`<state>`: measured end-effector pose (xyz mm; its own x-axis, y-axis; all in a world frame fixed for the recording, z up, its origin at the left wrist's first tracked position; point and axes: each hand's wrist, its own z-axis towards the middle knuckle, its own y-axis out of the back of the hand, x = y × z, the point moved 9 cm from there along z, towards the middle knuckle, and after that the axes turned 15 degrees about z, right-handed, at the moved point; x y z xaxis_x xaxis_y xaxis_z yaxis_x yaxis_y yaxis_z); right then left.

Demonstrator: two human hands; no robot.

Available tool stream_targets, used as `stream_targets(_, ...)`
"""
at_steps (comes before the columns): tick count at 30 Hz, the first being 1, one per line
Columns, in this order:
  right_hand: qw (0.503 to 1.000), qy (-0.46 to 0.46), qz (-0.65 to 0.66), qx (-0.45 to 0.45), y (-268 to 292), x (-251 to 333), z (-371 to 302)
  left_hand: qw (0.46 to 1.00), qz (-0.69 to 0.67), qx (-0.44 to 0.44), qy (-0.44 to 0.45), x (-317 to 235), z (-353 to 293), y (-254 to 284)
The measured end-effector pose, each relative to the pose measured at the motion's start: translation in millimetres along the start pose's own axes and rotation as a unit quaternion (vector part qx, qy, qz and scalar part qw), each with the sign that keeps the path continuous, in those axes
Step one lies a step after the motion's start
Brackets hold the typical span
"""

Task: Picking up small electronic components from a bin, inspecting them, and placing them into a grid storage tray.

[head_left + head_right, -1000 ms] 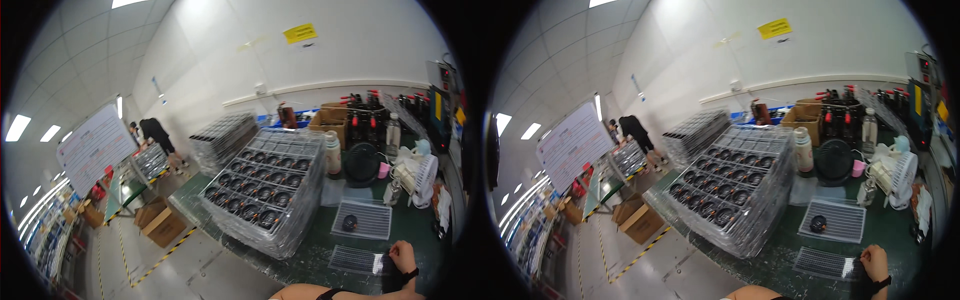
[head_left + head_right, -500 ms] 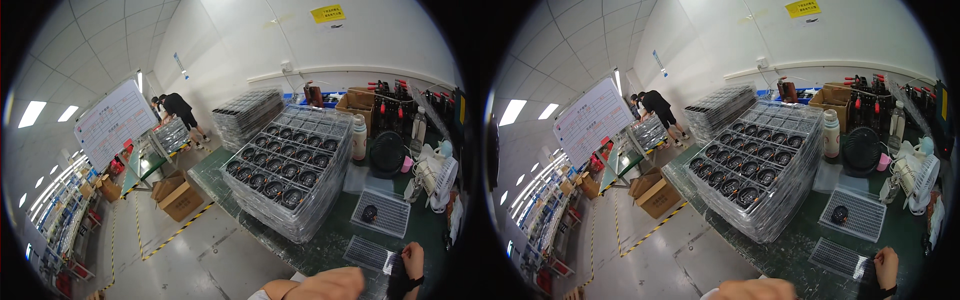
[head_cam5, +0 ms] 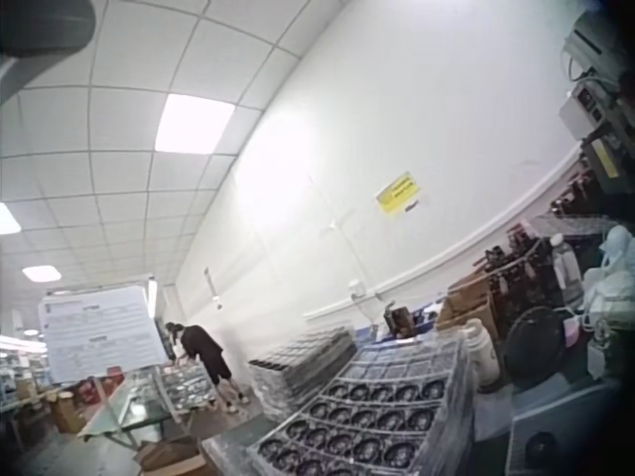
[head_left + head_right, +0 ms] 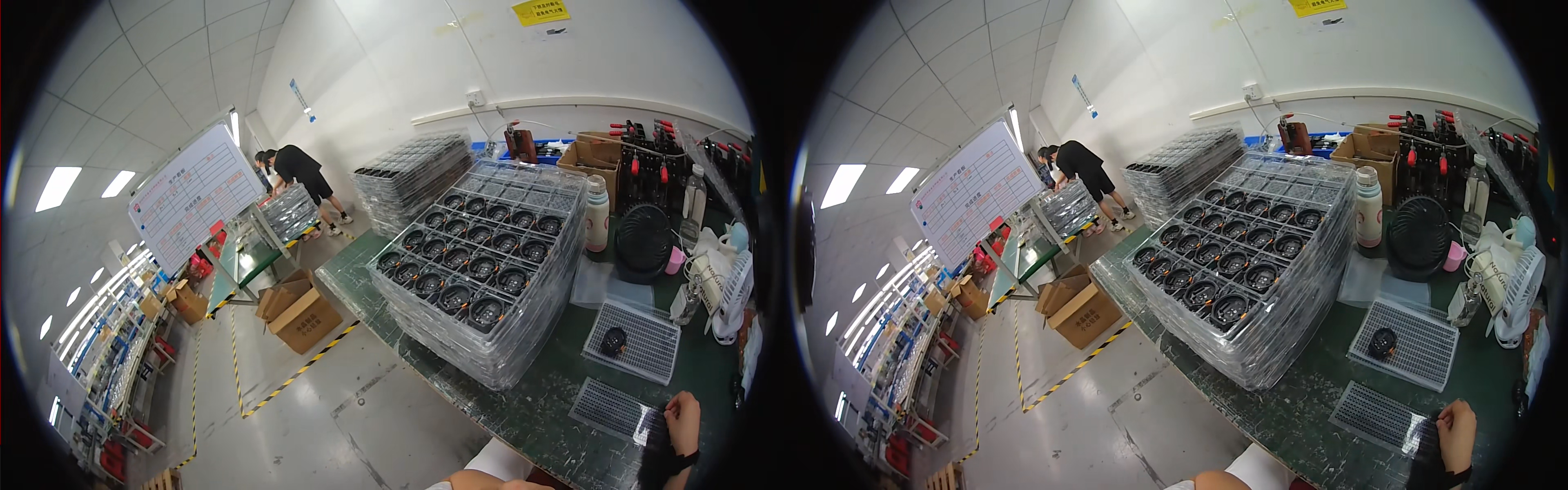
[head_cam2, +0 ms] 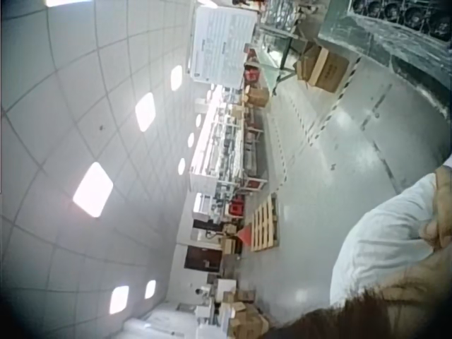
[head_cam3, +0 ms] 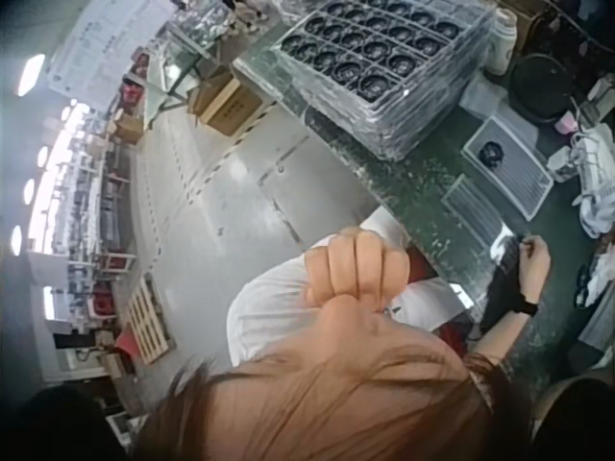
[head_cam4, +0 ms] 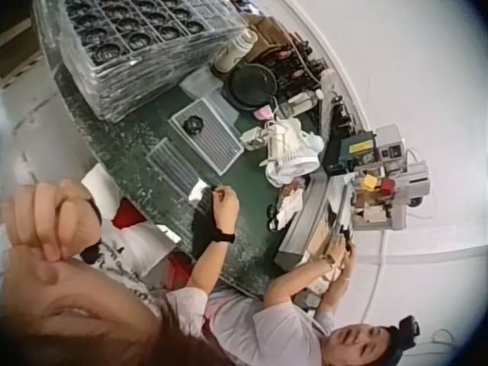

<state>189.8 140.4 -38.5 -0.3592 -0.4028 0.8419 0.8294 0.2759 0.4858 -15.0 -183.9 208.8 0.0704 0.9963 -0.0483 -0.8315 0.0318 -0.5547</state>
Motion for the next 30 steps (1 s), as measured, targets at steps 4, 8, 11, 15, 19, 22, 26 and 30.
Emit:
stream_targets(4, 1.0, -0.002, -0.013, 0.005, 1, 4, -2, 0.971, 0.037, 0.214, 0.098, 13, 26, -16)
stream_targets(8, 0.999, 0.019, -0.025, 0.009, -2, 11, -2, 0.991, 0.068, 0.076, 0.084, 20, 16, -29)
stream_targets(11, 0.997, 0.029, -0.068, 0.006, -1, 14, -6, 0.944, 0.098, 0.258, 0.182, 22, -1, -57)
stream_targets(15, 0.99, 0.053, -0.134, 0.007, -8, 27, -10, 0.844, 0.146, 0.469, 0.215, -2, -27, -88)
stream_targets(19, 0.984, 0.079, -0.156, 0.015, -13, 27, -9, 0.844, 0.257, 0.439, 0.171, -33, -16, -95)
stream_targets(22, 0.985, 0.091, -0.148, 0.013, -6, 12, -5, 0.673, 0.309, 0.671, -0.036, -53, -28, -121)
stream_targets(26, 0.986, 0.115, -0.119, 0.007, -6, 4, 4, 0.645, 0.322, 0.693, -0.02, -76, -45, -145)
stream_targets(30, 0.989, 0.117, -0.085, 0.0, -2, 0, 7, 0.786, 0.389, 0.479, 0.043, -90, -40, -139)
